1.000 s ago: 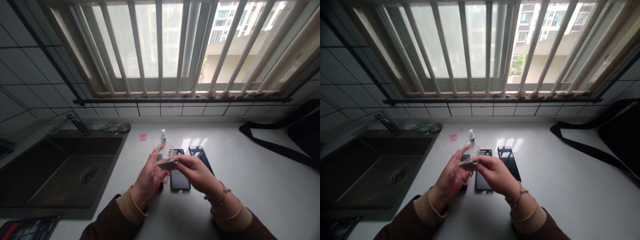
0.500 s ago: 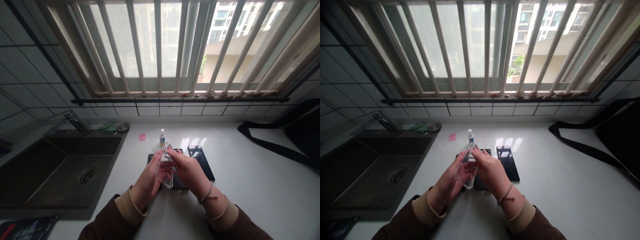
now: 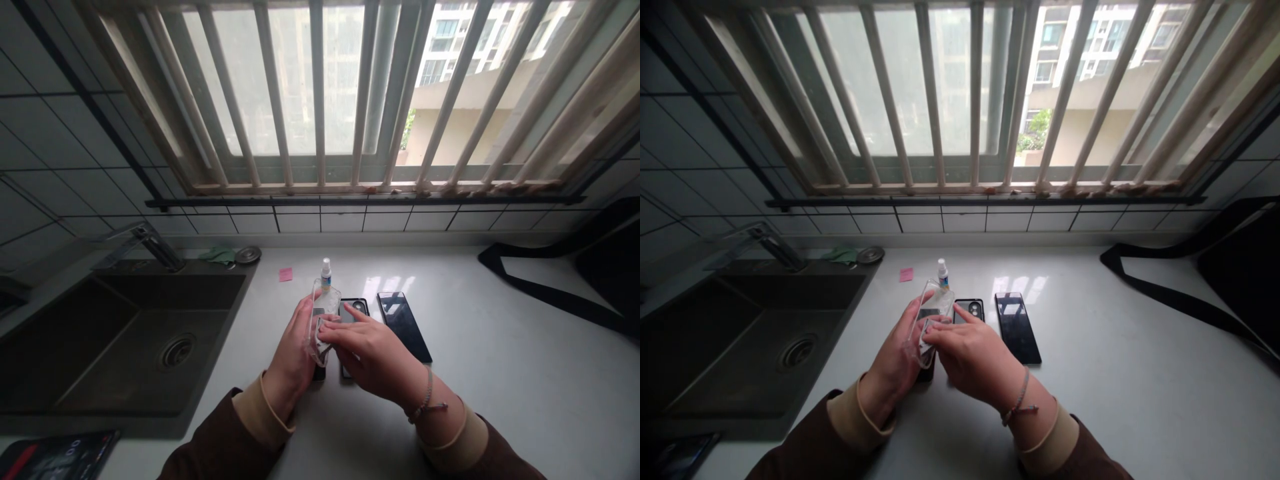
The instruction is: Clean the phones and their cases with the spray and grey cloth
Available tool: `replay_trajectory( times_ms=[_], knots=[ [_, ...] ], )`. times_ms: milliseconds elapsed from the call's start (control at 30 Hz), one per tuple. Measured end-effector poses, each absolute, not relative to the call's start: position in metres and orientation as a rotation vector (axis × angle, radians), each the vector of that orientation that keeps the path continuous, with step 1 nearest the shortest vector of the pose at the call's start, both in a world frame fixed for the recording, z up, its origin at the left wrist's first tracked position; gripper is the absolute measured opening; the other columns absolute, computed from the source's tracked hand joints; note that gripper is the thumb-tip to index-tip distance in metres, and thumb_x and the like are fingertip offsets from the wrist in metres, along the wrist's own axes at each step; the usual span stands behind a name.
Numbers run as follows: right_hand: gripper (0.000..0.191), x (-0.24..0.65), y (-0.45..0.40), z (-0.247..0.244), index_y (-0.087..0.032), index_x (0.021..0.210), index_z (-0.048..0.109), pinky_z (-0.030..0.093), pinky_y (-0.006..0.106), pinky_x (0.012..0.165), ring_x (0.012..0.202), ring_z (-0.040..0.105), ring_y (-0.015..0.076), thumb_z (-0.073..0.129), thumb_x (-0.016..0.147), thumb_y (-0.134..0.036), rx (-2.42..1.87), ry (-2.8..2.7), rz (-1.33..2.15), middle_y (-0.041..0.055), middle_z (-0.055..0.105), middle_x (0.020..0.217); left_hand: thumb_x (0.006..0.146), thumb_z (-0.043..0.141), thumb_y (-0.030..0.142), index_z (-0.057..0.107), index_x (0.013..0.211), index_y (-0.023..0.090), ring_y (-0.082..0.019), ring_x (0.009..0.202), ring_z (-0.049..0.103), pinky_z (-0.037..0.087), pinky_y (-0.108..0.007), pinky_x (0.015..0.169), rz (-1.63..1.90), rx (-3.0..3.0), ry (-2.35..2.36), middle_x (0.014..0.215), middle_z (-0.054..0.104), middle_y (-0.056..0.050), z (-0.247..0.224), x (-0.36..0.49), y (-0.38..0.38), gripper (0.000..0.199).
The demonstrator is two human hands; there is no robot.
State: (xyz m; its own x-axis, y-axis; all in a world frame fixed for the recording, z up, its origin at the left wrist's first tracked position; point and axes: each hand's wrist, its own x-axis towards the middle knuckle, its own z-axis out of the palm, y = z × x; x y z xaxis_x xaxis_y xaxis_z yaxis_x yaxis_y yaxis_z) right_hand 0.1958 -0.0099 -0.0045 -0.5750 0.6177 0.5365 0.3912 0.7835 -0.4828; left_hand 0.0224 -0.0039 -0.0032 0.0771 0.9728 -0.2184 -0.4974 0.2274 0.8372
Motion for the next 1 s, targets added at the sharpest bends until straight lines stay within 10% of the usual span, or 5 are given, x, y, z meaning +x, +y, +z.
replay_trajectory(
  times_ms=[300, 533, 700, 833, 1000],
  knots=[
    [0.032, 0.193, -0.019, 0.007, -0.023, 0.115, 0.076, 0.036, 0.046, 0.129, 0.092, 0.081, 0.0179, 0.059, 0.093, -0.007, -0.702, -2.202, 0.677, 0.0016, 0.083, 0.099, 0.098, 0.059, 0.065, 0.052, 0.152, 0.026, -0.023, 0.090, 0.071, 0.057, -0.037, 0.085, 1.213, 0.689, 0.958, 0.104, 0.071, -0.011, -0.001, 0.019, -0.003, 0.067],
    [0.027, 0.206, -0.005, 0.008, -0.018, 0.109, 0.080, 0.062, 0.031, 0.074, 0.083, 0.077, 0.0204, 0.060, 0.101, -0.035, -1.097, -1.488, 1.293, 0.0072, 0.082, 0.096, 0.097, 0.066, 0.061, 0.054, 0.147, 0.024, -0.020, 0.085, 0.071, 0.057, -0.031, 0.075, 1.146, 0.627, 0.849, 0.104, 0.072, -0.011, 0.000, 0.021, -0.004, 0.064],
    [0.037, 0.225, 0.009, -0.003, -0.016, 0.120, 0.077, 0.065, 0.041, 0.082, 0.094, 0.078, 0.0276, 0.060, 0.102, -0.044, -1.305, -1.110, 0.761, 0.0124, 0.082, 0.106, 0.097, 0.064, 0.063, 0.050, 0.151, 0.022, -0.019, 0.080, 0.071, 0.055, -0.028, 0.070, 1.058, 0.632, 0.850, 0.101, 0.074, -0.014, 0.003, 0.022, -0.006, 0.069],
    [0.033, 0.223, 0.006, -0.006, -0.021, 0.132, 0.073, 0.061, 0.048, 0.100, 0.110, 0.076, 0.0300, 0.056, 0.104, -0.026, -1.277, -1.615, 0.099, 0.0132, 0.079, 0.123, 0.097, 0.064, 0.063, 0.050, 0.151, 0.020, -0.020, 0.079, 0.071, 0.056, -0.030, 0.070, 0.989, 0.688, 0.827, 0.105, 0.074, -0.015, 0.002, 0.024, -0.010, 0.071],
    [0.044, 0.210, 0.010, -0.017, -0.019, 0.136, 0.068, 0.062, 0.044, 0.105, 0.124, 0.072, 0.0279, 0.050, 0.100, -0.003, -1.018, -2.133, 0.065, 0.0124, 0.075, 0.135, 0.098, 0.067, 0.056, 0.062, 0.143, 0.017, -0.021, 0.084, 0.072, 0.058, -0.030, 0.070, 0.998, 0.693, 0.785, 0.110, 0.074, -0.016, -0.001, 0.024, -0.010, 0.059]
  ],
)
